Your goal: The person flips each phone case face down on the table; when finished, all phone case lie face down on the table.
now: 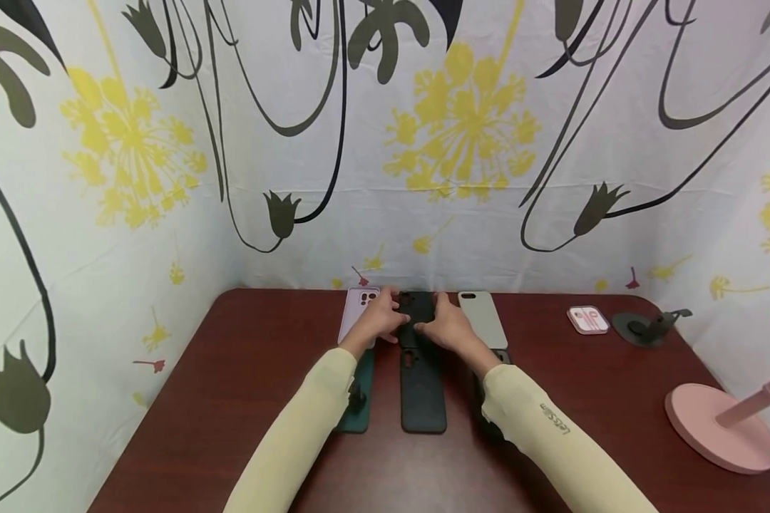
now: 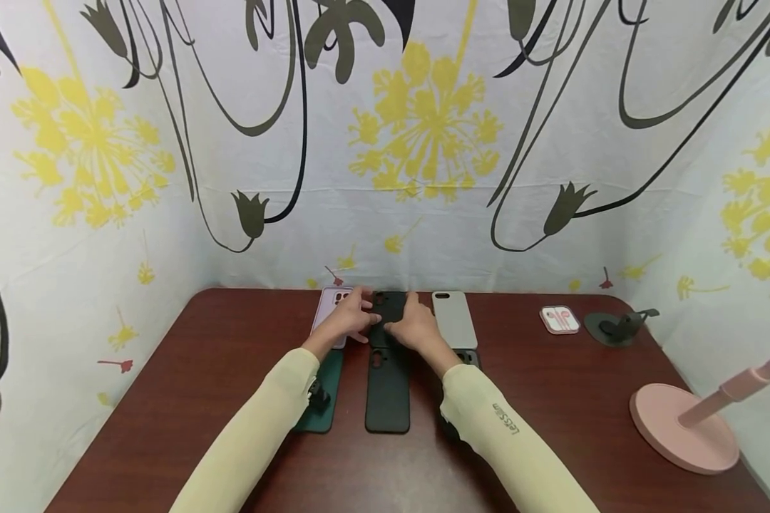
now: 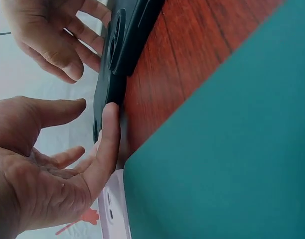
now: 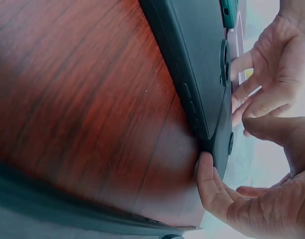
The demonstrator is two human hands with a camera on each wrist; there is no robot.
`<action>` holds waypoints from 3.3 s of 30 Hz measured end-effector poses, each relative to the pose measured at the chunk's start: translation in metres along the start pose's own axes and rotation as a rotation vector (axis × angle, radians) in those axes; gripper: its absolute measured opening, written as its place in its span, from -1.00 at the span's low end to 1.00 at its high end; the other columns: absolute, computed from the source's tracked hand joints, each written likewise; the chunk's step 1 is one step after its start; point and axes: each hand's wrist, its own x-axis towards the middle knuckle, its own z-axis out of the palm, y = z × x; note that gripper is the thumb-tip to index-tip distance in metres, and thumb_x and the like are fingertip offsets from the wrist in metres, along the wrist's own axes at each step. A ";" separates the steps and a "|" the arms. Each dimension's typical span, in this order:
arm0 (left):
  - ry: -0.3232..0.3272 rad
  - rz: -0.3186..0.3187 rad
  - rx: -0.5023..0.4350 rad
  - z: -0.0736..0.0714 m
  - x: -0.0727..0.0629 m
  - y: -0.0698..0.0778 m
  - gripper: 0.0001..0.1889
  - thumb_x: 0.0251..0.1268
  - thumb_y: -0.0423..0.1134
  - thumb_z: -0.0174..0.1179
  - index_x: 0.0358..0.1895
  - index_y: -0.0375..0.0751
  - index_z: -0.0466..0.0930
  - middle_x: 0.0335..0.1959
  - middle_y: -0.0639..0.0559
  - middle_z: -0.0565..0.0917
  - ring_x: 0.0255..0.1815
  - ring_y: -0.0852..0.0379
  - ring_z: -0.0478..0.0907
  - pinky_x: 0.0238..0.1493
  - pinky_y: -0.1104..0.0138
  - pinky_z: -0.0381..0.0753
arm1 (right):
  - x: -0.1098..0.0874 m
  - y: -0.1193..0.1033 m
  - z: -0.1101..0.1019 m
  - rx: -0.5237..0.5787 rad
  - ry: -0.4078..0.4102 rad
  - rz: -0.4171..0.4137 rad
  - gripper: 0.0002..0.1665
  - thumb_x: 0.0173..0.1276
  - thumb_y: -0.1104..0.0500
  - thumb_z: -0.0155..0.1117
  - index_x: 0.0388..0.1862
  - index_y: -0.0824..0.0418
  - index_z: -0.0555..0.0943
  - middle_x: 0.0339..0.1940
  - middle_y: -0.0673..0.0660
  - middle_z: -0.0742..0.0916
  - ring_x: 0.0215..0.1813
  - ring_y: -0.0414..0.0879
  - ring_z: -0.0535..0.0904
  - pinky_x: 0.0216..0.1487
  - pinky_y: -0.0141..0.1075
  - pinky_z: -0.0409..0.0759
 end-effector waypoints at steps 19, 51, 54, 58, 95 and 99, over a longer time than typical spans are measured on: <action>0.055 -0.055 -0.327 -0.006 0.009 0.002 -0.38 0.56 -0.41 0.19 0.59 -0.19 0.23 0.42 -0.29 0.52 0.39 -0.26 0.56 -0.15 0.06 0.87 | 0.000 0.009 0.002 0.047 0.004 0.000 -0.10 0.59 -0.17 0.21 0.63 0.35 0.21 0.36 0.42 0.63 0.16 0.25 0.71 0.17 0.12 0.68; -0.023 0.041 -0.470 0.007 0.015 0.019 -0.45 0.50 -0.35 0.29 0.49 -0.15 0.43 0.36 -0.24 0.62 0.17 -0.13 0.73 -0.17 0.09 0.87 | -0.003 0.008 -0.004 0.379 -0.023 -0.021 -0.20 0.63 -0.03 0.21 0.71 0.10 0.19 0.41 0.35 0.62 -0.14 0.18 0.80 -0.22 -0.09 0.84; -0.048 0.029 -0.484 0.008 0.013 0.016 -0.45 0.56 -0.31 0.24 0.54 -0.17 0.40 0.37 -0.24 0.60 0.18 -0.13 0.72 -0.12 0.08 0.87 | -0.004 0.009 -0.005 0.396 -0.020 -0.010 -0.21 0.63 -0.02 0.20 0.72 0.07 0.19 0.44 0.34 0.60 -0.10 0.16 0.78 -0.23 -0.09 0.85; -0.059 -0.013 -0.494 0.008 0.012 0.008 -0.48 0.62 -0.25 0.18 0.54 -0.24 0.38 0.34 -0.26 0.60 0.19 -0.17 0.72 -0.08 0.06 0.86 | -0.004 0.009 -0.005 0.428 -0.013 0.003 -0.23 0.64 0.01 0.18 0.71 0.11 0.19 0.45 0.37 0.58 -0.04 0.19 0.78 -0.23 -0.07 0.85; -0.012 -0.016 -0.324 0.004 0.004 -0.002 -0.38 0.42 -0.49 0.29 0.52 -0.29 0.40 0.40 -0.28 0.54 0.19 -0.18 0.71 -0.13 0.11 0.87 | 0.002 0.023 -0.007 0.517 0.020 0.106 -0.42 0.62 0.23 0.00 0.57 0.32 0.36 0.45 0.38 0.54 0.42 0.22 0.51 0.26 -0.07 0.60; 0.005 -0.021 -0.313 0.000 0.002 -0.003 -0.37 0.41 -0.49 0.30 0.52 -0.25 0.42 0.37 -0.27 0.55 0.18 -0.20 0.71 -0.19 0.10 0.87 | 0.005 0.027 -0.007 0.378 0.016 0.047 -0.43 0.59 0.23 0.09 0.52 0.32 0.42 0.24 0.33 0.63 0.17 0.14 0.61 0.03 -0.15 0.67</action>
